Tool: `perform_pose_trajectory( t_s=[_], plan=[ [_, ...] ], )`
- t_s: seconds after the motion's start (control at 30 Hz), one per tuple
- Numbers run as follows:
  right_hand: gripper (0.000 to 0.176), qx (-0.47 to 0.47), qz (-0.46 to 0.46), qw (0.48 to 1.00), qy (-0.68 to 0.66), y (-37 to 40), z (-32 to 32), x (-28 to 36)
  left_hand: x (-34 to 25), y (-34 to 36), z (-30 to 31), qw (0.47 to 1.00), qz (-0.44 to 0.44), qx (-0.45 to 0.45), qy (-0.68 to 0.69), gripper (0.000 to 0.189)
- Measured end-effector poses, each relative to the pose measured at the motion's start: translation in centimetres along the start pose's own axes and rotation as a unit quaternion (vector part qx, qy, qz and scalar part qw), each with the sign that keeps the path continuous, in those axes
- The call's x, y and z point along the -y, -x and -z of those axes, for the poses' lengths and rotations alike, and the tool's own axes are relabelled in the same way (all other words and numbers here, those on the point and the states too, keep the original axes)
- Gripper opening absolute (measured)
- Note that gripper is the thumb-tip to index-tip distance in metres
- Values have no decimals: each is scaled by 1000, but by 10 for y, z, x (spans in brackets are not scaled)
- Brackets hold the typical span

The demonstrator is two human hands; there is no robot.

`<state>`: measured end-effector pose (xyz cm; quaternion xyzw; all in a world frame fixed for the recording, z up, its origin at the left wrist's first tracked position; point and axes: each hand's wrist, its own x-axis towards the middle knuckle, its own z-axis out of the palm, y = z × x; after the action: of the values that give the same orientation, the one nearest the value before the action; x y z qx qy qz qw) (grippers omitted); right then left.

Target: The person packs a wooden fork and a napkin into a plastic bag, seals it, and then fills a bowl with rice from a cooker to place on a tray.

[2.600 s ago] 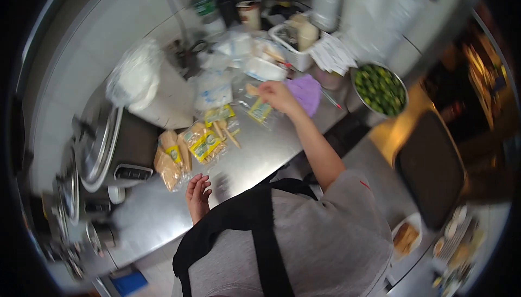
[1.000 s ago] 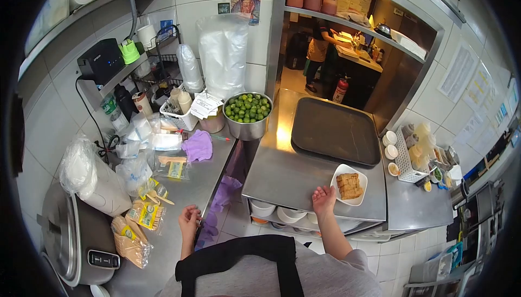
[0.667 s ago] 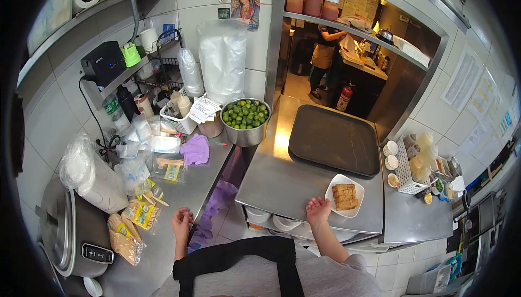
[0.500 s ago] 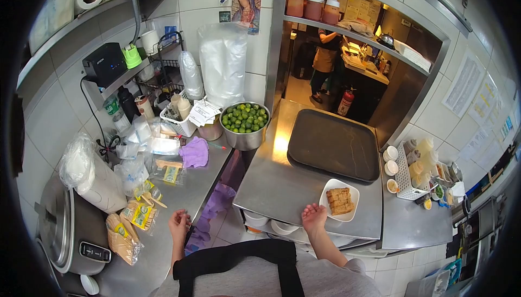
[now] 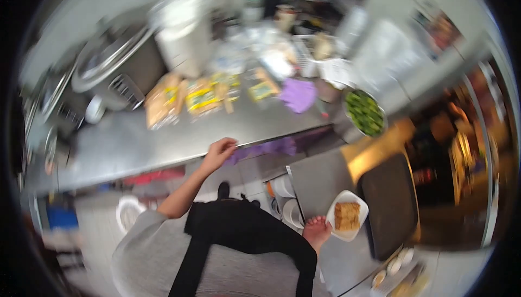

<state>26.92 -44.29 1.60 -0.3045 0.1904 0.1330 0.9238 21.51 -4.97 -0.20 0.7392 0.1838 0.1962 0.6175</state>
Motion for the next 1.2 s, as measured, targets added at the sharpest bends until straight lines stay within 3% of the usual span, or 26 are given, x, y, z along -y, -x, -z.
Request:
perform_pose_trajectory(
  t_s=[0.13,0.2,0.27,0.33,0.4,0.47,0.57,0.63,0.67,0.77,0.8,0.87,0.9,0.97,1.1,1.2],
  plan=[
    [31,68,-89,980,167,-6,-14,-6,-3,48,6,996,55,-70,-27,21],
    [32,182,-122,915,338,-30,-18,-15,-2,69,8,992,75,-97,-37,21],
    [34,291,-134,817,480,-45,-23,-26,-9,87,17,986,77,-139,-43,22],
    [35,359,-142,749,539,-51,-43,-43,-15,103,30,979,94,-173,-57,22],
    [35,353,-106,864,342,-53,-83,-74,-14,122,48,965,85,-243,-48,22],
    [31,340,-60,881,325,-43,-134,-98,-16,141,71,955,83,-278,-64,21],
    [22,389,-48,858,332,-29,-188,-130,-24,163,103,924,132,-357,-33,18],
    [14,492,-12,794,356,-12,-217,-159,-23,174,119,919,116,-374,-42,19],
    [14,504,-17,788,354,-4,-228,-177,-23,180,127,919,105,-377,-51,19],
    [13,611,-76,639,461,26,-259,-237,-26,206,152,920,69,-381,-60,21],
    [13,622,-81,630,458,40,-267,-262,-26,219,162,923,48,-374,-79,22],
    [15,704,-97,510,484,70,-283,-318,-24,253,187,915,49,-393,-77,24],
    [15,713,-101,500,482,86,-294,-346,-21,273,201,910,61,-402,-81,24],
    [20,791,13,339,509,116,-312,-400,-4,315,226,894,78,-430,-101,25],
    [27,812,41,284,509,136,-339,-532,-10,392,271,855,149,-485,-108,26],
    [37,789,126,311,515,140,-364,-613,-11,431,287,804,203,-550,-104,26]
  ],
)
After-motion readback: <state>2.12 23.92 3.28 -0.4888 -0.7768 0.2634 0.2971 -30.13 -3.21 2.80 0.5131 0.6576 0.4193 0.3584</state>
